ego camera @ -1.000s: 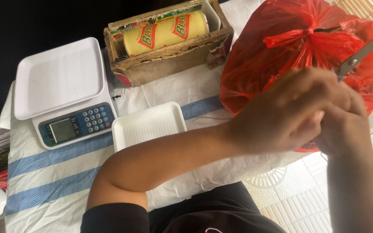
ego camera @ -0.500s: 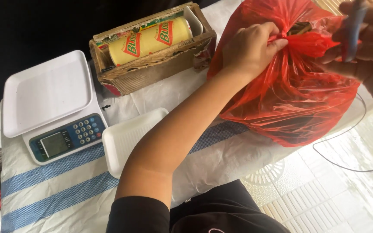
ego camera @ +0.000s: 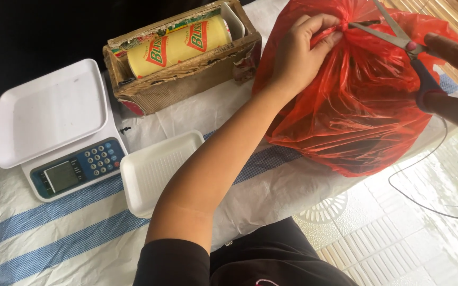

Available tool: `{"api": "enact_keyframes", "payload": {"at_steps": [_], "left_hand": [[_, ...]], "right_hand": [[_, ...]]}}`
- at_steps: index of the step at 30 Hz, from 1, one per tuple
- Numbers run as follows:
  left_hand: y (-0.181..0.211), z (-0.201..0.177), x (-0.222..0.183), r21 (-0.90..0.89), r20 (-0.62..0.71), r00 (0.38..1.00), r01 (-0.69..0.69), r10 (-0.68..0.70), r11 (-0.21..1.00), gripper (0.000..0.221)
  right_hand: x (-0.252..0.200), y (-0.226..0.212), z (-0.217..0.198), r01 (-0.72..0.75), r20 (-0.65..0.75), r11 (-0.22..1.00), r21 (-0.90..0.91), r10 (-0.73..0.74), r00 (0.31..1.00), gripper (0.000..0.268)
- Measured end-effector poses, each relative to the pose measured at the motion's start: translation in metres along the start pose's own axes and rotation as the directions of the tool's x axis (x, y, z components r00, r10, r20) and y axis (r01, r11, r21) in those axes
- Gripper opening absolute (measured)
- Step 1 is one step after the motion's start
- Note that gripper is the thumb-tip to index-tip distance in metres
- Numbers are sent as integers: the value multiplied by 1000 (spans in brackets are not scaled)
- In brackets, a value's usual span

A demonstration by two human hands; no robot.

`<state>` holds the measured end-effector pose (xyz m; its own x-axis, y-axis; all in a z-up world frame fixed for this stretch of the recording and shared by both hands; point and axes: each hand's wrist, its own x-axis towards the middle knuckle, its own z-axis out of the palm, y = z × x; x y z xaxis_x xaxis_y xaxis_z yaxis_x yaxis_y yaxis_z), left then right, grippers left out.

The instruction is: Opening a large plastic bag of green beans and carefully sorting them one by one into a white plastic tray.

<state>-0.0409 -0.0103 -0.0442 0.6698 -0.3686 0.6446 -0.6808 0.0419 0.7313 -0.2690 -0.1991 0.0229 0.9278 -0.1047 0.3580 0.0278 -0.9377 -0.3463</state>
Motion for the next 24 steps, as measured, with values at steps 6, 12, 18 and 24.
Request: {"api": "enact_keyframes", "payload": {"at_steps": [6,12,18,24], "left_hand": [[1,-2,1,-26,-12,1000,19,-19,999,15],[-1,-5,3,41,-12,999,41,-41,998,20],[-8,-3,4,53,4,1000,6,-6,999,20],[0,-5,7,68,-13,1000,3,-3,998,21]], "right_hand": [[-8,17,2,-22,-11,995,-93,21,1000,87],[-3,24,7,34,11,999,25,-35,999,84],[-5,20,6,46,15,987,-156,-44,999,82],[-5,5,9,103,-27,987,-127,-107,994,81]]}}
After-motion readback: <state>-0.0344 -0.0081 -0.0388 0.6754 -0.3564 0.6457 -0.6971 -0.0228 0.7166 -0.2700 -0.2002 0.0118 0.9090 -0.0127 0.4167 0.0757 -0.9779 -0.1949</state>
